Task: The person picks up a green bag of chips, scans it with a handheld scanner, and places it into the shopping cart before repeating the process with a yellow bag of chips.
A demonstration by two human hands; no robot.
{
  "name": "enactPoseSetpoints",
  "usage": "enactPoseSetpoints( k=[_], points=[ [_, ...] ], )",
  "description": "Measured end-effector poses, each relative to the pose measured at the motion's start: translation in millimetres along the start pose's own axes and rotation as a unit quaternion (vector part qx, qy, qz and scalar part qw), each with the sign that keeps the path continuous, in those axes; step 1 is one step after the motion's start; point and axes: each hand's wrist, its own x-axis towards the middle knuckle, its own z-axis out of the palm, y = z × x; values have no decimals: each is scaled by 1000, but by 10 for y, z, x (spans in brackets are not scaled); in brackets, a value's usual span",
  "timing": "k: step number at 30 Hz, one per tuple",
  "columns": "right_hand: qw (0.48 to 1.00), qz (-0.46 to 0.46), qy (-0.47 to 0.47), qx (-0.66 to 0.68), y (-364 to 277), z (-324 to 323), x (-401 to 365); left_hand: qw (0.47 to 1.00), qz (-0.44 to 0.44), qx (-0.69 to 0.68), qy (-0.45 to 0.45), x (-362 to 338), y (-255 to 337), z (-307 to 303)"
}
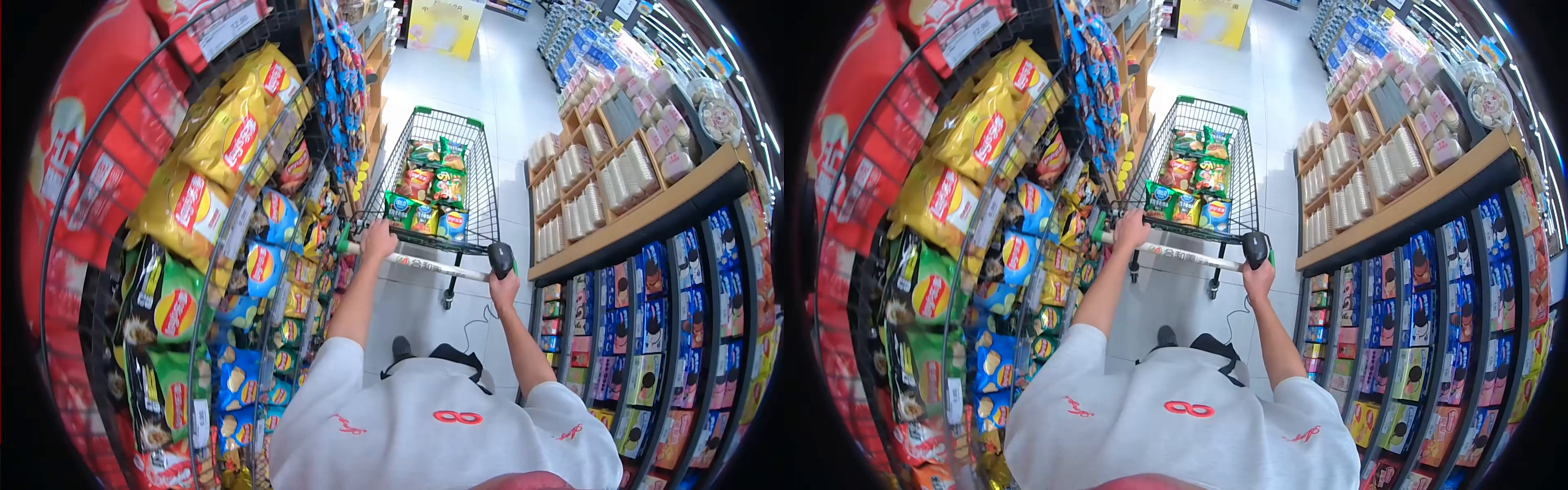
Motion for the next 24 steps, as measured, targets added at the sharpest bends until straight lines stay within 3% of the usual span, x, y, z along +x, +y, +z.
enactPoseSetpoints(
  k=[7,24],
  points=[
    [998,-51,16,-43,104,165,458,999,22,-12,24,462,98,80],
    [999,40,19,16,146,747,2066,999,23,-14,31,1975,374,280]
  ],
)
